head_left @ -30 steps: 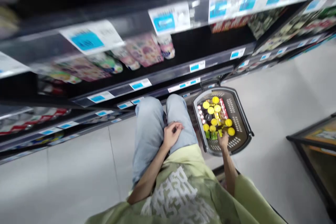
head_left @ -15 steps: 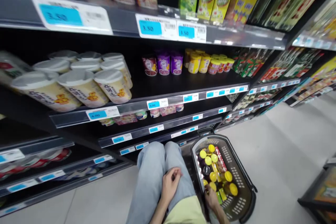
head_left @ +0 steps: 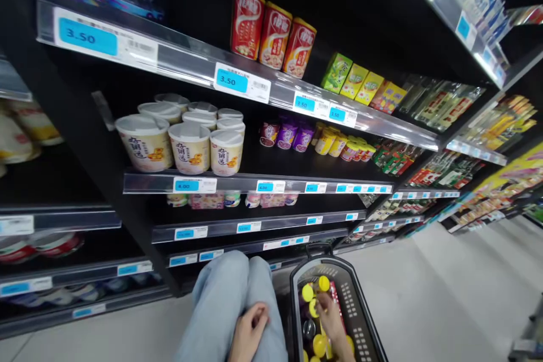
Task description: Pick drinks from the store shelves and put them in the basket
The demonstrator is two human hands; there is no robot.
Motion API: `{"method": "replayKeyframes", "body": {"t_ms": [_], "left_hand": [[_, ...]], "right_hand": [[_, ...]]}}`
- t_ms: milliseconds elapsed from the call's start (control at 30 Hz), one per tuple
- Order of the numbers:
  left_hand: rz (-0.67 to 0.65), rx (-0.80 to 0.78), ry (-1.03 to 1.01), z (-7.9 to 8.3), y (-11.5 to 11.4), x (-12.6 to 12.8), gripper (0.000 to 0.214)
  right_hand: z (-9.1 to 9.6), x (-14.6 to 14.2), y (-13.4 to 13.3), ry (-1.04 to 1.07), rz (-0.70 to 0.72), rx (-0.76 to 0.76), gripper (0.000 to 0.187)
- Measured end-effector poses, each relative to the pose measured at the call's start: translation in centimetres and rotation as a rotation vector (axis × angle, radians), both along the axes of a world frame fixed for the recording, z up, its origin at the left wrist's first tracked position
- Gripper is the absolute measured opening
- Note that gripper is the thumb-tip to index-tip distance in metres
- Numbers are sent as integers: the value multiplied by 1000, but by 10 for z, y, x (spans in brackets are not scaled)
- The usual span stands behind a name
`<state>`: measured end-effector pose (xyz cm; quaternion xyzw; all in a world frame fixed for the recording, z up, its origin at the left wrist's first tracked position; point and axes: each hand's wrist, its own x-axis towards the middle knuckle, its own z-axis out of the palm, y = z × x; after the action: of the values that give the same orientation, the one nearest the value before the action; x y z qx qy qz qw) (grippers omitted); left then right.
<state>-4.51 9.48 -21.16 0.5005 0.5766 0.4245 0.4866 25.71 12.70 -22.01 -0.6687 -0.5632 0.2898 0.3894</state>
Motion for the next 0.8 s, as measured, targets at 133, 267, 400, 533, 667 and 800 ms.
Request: {"method": "replayKeyframes", "body": {"t_ms": [133, 267, 400, 533, 667, 800], "left_hand": [[7, -5, -21, -2, 0, 1, 65], [-43, -9, -55, -8, 2, 0, 68], [-9, -20, -101, -14, 5, -5, 74], [97, -59, -168, -17, 5, -9, 84], [92, -61, -155, -18, 5, -6, 81], [51, -74, -166, -18, 8, -3, 77]], "right_hand": [[67, 9, 52, -4, -14, 48, 55], [131, 13, 94, -65, -91, 243, 56], [195, 14, 132, -125, -215, 555, 45], [245, 11, 165, -138, -226, 747, 38], [277, 2, 192, -246, -170, 839, 33], [302, -2, 224, -371, -110, 859, 34]]}}
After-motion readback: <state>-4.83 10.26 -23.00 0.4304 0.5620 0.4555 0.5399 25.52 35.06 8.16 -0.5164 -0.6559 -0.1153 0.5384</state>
